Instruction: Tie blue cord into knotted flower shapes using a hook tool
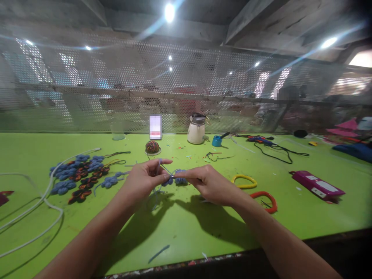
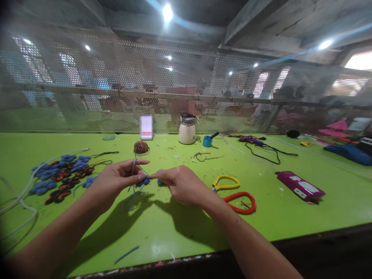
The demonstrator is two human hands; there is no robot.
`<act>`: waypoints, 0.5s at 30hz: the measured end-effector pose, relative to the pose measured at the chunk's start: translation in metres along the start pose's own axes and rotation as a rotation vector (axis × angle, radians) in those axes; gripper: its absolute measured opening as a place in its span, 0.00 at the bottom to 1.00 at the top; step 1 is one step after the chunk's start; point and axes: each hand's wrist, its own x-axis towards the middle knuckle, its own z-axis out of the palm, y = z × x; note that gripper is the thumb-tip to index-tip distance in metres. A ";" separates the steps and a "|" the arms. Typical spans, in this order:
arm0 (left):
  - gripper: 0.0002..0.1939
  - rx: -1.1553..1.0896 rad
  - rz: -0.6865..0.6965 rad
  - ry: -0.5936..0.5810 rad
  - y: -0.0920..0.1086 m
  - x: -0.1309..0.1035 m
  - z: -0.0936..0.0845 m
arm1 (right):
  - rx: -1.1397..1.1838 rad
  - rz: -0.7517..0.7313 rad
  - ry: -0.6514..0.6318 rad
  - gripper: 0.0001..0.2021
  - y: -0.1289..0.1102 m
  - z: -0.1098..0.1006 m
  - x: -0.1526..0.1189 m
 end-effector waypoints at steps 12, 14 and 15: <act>0.17 0.466 0.454 0.185 0.002 -0.010 0.013 | 0.458 0.222 0.167 0.15 0.005 0.028 0.009; 0.19 0.467 0.510 0.209 -0.001 -0.012 0.015 | 0.671 0.319 0.232 0.14 0.002 0.037 0.011; 0.20 0.466 0.510 0.226 -0.001 -0.013 0.016 | 0.766 0.352 0.267 0.14 0.000 0.041 0.011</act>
